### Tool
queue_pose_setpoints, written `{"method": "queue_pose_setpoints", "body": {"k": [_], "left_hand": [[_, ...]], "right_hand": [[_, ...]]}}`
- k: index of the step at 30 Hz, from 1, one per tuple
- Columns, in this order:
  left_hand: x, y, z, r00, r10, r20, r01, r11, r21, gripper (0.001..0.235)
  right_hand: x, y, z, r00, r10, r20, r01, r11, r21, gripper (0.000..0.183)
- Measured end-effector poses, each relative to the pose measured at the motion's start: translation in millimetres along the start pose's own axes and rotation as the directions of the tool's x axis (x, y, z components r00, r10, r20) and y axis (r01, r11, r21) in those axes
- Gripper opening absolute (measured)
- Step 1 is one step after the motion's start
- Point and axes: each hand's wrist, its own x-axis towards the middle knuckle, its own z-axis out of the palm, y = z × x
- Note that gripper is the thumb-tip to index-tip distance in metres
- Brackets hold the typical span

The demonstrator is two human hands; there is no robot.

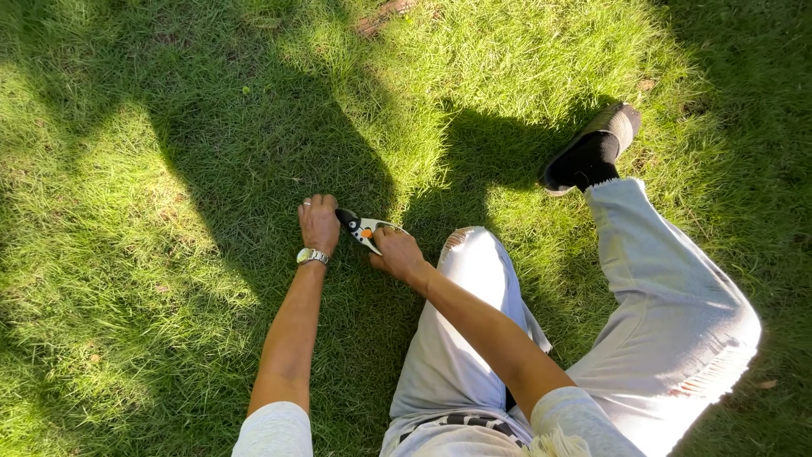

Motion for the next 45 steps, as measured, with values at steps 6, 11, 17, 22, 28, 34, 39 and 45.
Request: {"method": "queue_pose_setpoints", "body": {"k": [6, 11, 17, 22, 28, 34, 39, 45], "left_hand": [[-1.7, -26.6, -2.1, 0.994, -0.052, -0.099, 0.048, 0.998, -0.042, 0.010], [-0.9, -48.6, -4.1, 0.968, -0.161, -0.192, 0.158, 0.987, -0.031, 0.016], [-14.8, -33.7, -4.8, 0.972, -0.023, -0.234, 0.032, 0.999, 0.031, 0.033], [-18.9, -13.2, 0.2, 0.982, 0.154, -0.113, -0.143, 0.985, 0.100, 0.031], [-18.1, -25.6, -4.3, 0.998, 0.040, -0.046, -0.030, 0.977, 0.211, 0.028], [-15.1, -23.0, -15.2, 1.000, -0.026, -0.008, 0.026, 0.986, 0.163, 0.016], [-15.2, -21.8, -15.0, 0.999, -0.031, -0.034, 0.035, 0.990, 0.138, 0.013], [-13.5, -24.1, -12.8, 0.999, -0.036, -0.037, 0.041, 0.991, 0.130, 0.012]], "right_hand": [[-9.3, -9.0, -12.8, 0.988, -0.087, -0.125, 0.065, 0.983, -0.170, 0.084], [-2.4, -19.6, -19.4, 0.986, -0.103, -0.128, 0.077, 0.978, -0.192, 0.092], [-3.4, -4.9, -11.8, 0.990, -0.008, -0.143, -0.012, 0.991, -0.135, 0.094], [-11.3, 18.2, -3.5, 0.984, 0.011, -0.178, -0.045, 0.982, -0.183, 0.099], [-15.1, 8.9, -15.0, 1.000, 0.008, -0.028, -0.012, 0.988, -0.154, 0.099], [4.7, -19.2, -21.2, 0.996, -0.053, -0.067, 0.039, 0.978, -0.203, 0.102], [16.8, -32.9, -29.1, 0.981, -0.130, -0.141, 0.089, 0.960, -0.267, 0.088], [30.4, -26.5, -4.5, 0.964, -0.195, -0.180, 0.160, 0.968, -0.192, 0.071]]}}
